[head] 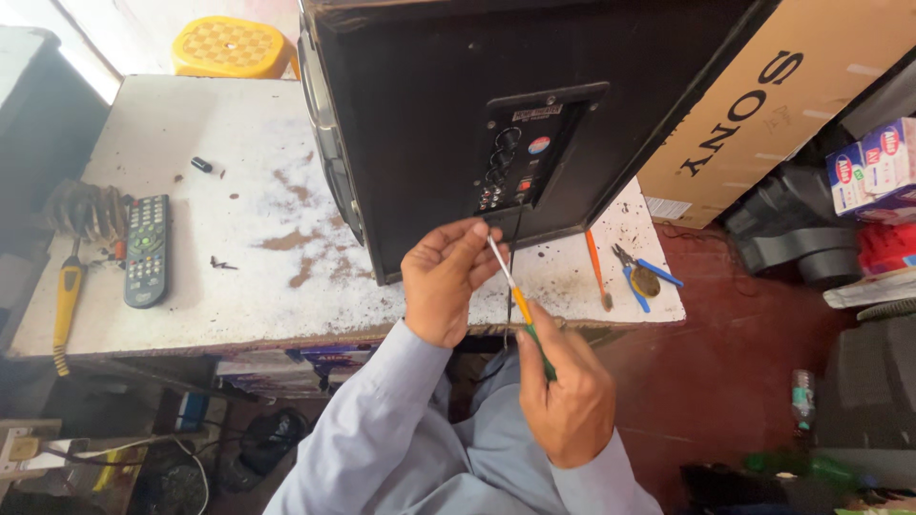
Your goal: The person connects internal wires to a control panel inside a black home theater unit, then secures the panel with a screwdriver. They repeatedly tighten and loosen screws on the panel while seated at a cluttered workbench.
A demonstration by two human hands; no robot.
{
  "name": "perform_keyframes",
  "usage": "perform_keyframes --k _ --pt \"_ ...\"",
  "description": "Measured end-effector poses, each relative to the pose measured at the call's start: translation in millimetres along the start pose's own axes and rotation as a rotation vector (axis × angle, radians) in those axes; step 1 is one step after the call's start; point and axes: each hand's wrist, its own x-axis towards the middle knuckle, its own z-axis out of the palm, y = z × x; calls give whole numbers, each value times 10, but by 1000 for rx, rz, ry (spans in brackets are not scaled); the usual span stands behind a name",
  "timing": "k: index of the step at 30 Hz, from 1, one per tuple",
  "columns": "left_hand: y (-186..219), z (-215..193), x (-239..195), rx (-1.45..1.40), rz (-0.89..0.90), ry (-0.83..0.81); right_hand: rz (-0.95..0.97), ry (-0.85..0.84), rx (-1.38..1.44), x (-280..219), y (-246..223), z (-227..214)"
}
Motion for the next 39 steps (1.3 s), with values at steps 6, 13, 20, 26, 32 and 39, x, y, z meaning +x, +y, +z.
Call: perform_keyframes --k 6,13,20,26,32,39 --pt "8 182 196 -80 74 13 -2 10 -58 245 -93 14" --pt "22 153 239 -117 98 -14 17 -31 -70 350 -154 1" --pt "37 166 237 -146 88 -18 14 -24 -64 362 -190 -4" --pt "33 160 267 -164 71 -19 28 -43 -103 396 -238 -18" --pt "52 172 252 -192 45 -23 4 -66 -121 422 -253 -35" --pt "53 144 43 -215 -146 -273 716 -301 694 508 16 -35"
